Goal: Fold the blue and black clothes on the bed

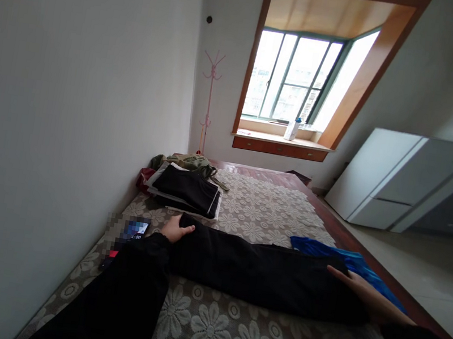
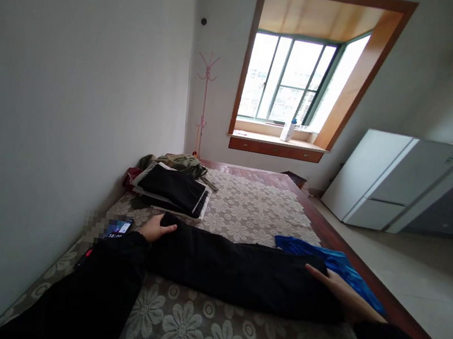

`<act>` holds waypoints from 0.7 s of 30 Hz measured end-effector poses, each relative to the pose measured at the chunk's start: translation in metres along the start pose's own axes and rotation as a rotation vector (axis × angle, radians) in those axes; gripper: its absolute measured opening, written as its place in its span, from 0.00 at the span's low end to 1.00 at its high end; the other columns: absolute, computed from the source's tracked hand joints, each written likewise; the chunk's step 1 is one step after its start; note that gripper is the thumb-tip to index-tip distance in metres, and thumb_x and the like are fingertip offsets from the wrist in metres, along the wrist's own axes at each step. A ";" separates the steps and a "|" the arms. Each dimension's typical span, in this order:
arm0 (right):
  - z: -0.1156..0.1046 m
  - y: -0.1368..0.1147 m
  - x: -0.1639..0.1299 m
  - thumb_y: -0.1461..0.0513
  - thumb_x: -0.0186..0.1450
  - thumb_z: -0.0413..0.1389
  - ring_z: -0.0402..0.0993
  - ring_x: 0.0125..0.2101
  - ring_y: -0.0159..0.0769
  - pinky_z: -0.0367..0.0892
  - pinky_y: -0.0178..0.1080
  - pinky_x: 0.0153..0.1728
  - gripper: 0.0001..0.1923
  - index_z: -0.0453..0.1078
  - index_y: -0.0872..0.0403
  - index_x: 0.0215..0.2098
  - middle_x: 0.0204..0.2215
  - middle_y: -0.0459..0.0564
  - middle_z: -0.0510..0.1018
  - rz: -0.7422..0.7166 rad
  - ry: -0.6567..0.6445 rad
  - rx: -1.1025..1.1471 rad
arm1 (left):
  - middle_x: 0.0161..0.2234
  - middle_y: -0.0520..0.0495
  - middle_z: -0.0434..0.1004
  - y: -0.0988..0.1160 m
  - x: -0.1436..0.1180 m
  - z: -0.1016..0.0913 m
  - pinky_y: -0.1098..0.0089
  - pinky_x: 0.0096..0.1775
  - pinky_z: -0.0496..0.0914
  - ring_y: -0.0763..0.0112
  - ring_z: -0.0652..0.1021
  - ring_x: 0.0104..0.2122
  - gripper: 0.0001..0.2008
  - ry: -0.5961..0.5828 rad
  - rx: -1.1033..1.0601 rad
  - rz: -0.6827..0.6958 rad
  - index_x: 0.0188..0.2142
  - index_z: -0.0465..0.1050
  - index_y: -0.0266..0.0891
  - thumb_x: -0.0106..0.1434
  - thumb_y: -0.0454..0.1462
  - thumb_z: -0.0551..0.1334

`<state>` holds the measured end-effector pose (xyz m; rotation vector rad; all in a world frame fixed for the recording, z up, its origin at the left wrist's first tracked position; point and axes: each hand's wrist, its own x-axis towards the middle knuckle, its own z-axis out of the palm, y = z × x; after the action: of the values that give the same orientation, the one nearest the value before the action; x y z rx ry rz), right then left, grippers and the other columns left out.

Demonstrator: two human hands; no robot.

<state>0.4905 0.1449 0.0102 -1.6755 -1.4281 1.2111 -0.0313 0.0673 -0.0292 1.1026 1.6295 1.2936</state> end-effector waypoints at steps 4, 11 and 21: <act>-0.011 -0.005 0.018 0.53 0.55 0.65 0.81 0.49 0.53 0.75 0.40 0.49 0.09 0.78 0.47 0.33 0.44 0.52 0.86 -0.042 -0.140 0.047 | 0.38 0.44 0.87 -0.001 0.007 -0.004 0.60 0.47 0.78 0.57 0.84 0.41 0.16 -0.004 0.086 0.039 0.38 0.80 0.38 0.49 0.40 0.75; -0.007 0.011 0.048 0.53 0.57 0.62 0.81 0.46 0.56 0.73 0.44 0.49 0.09 0.77 0.48 0.34 0.40 0.57 0.85 -0.330 -0.021 -0.247 | 0.43 0.42 0.86 -0.013 0.011 -0.002 0.60 0.52 0.75 0.56 0.83 0.48 0.18 0.128 0.279 0.097 0.45 0.78 0.38 0.54 0.32 0.70; 0.039 -0.036 -0.024 0.48 0.67 0.53 0.79 0.43 0.48 0.73 0.47 0.48 0.18 0.71 0.47 0.49 0.48 0.55 0.79 -0.839 0.438 -0.527 | 0.47 0.39 0.84 -0.019 0.004 0.007 0.60 0.52 0.72 0.54 0.81 0.49 0.19 0.227 0.481 0.133 0.51 0.76 0.39 0.59 0.33 0.65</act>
<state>0.4408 0.1254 0.0330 -1.2660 -1.9385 0.0044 -0.0290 0.0710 -0.0498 1.4067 2.1416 1.1713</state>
